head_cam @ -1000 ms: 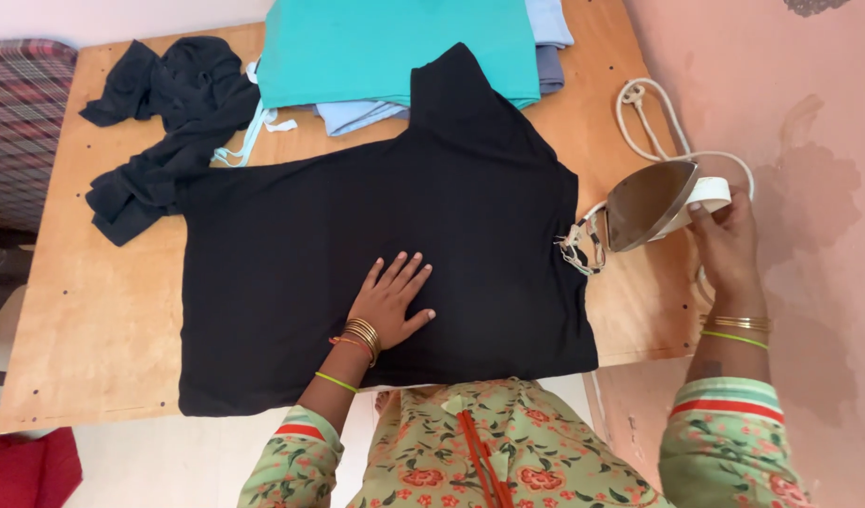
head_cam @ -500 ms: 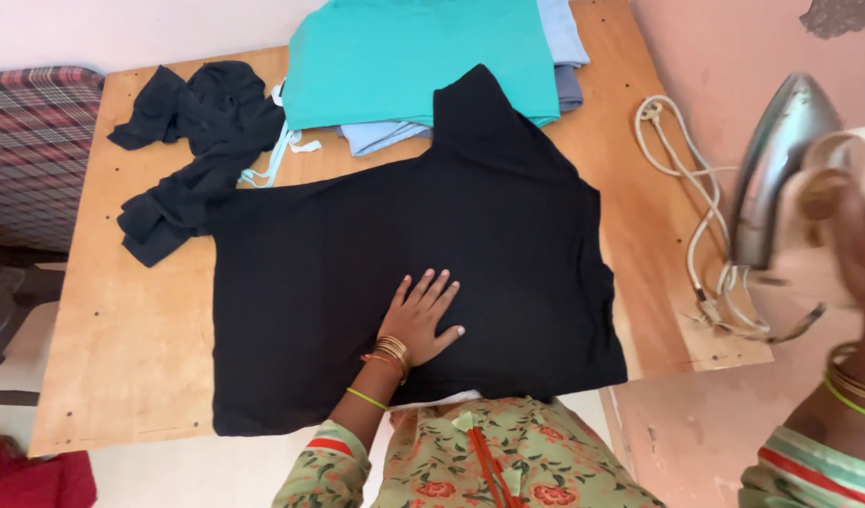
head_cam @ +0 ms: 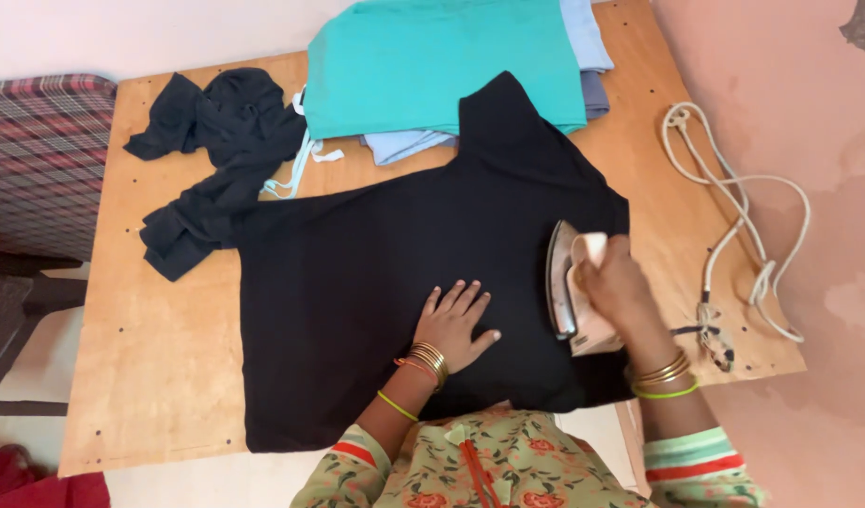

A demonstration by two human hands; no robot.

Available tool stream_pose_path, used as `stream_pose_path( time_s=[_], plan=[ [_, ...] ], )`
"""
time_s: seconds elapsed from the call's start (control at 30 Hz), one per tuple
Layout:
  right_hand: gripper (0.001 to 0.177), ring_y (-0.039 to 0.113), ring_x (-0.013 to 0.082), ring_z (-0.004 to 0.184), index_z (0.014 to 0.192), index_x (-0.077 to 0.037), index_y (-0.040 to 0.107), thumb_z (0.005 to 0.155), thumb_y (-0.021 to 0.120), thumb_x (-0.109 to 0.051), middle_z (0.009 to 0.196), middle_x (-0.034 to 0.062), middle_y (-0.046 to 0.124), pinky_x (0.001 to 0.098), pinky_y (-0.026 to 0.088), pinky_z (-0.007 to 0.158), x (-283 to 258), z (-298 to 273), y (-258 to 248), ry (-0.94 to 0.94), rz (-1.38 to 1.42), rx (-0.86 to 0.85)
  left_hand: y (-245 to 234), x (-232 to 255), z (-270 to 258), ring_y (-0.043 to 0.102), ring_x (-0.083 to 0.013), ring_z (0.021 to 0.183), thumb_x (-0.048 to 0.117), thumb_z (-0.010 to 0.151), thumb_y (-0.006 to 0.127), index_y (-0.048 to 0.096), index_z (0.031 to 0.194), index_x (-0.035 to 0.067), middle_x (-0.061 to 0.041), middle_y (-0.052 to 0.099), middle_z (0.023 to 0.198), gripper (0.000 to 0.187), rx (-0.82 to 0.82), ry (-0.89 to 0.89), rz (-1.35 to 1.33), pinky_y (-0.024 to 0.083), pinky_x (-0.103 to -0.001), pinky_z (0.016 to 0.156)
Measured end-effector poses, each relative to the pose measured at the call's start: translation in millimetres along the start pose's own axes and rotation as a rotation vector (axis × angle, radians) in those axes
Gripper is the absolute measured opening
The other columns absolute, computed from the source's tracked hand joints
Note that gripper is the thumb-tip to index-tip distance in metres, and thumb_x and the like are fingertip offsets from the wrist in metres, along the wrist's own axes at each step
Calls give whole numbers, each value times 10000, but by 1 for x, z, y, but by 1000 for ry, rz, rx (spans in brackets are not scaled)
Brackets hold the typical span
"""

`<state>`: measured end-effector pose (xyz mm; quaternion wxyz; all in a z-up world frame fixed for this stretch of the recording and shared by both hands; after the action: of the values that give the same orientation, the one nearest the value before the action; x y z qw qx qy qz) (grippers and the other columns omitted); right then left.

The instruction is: The person irons a teal garment on a wooden table, then switches to a black garment, smoothing and ironing it with a handheld iron. The person folds the teal garment and places it on a stack of other folded clothes.

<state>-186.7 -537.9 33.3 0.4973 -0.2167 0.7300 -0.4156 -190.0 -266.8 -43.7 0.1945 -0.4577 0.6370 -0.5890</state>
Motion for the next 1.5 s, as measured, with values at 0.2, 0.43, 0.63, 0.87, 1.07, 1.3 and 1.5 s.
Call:
stream_pose_path(
  time_s=[0.2,0.43,0.63,0.87,1.07,1.3,1.5],
  plan=[
    [520,663,552,981,1190,14,489,1020,476,-477,1035,356,690,581,528,892,-19,-7,40,127,-112,-31,-7,-5,20,177,-298,1556,583,959,468,355,1575,166,-105,279,1661,752,193,31,36,64,-590,1235],
    [542,659,556,988,1185,21,486,1040,449,-500,1058,364,684,584,525,888,-29,53,37,128,-123,48,-6,-7,23,132,-303,1552,582,963,442,303,1585,168,-127,209,1670,759,58,10,9,39,-605,1218],
    [563,645,543,1047,1197,36,502,1059,445,-506,1114,358,674,592,499,924,-37,138,38,65,-98,132,-8,-7,25,128,-306,1554,587,965,421,305,1583,171,-128,209,1670,754,52,5,11,38,-608,1217],
    [553,631,525,1110,1277,43,436,1038,455,-455,1172,361,652,567,492,960,-48,194,37,102,-58,102,-7,-6,23,115,-290,1558,598,966,400,286,1592,177,-112,187,1682,763,53,-3,27,31,-590,1229],
    [574,610,550,1122,1321,61,384,1045,453,-437,1199,404,617,561,488,972,-37,162,47,78,-26,1,-5,-6,23,110,-269,1560,607,965,386,275,1596,200,-90,189,1685,759,65,-10,54,26,-584,1232],
    [577,658,556,989,1265,64,402,1049,432,-469,1033,398,668,579,524,895,-20,42,66,11,-124,-110,-10,-5,23,110,-276,1561,599,962,407,285,1592,199,-96,195,1683,756,70,-4,29,24,-588,1229],
    [510,708,505,939,1223,-3,441,986,465,-454,953,330,720,547,570,839,-32,-51,48,136,-169,-249,-14,-5,20,103,-289,1561,572,948,461,290,1589,170,-113,198,1681,776,54,3,-17,20,-592,1228]
  ],
)
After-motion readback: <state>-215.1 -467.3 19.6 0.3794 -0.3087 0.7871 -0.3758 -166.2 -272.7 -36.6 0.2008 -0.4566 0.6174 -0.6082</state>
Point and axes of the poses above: each hand's wrist, its own z-axis towards the middle knuckle, its own y-axis out of the palm, x = y × z, the point moved 1 cm from there along z, towards the middle knuckle
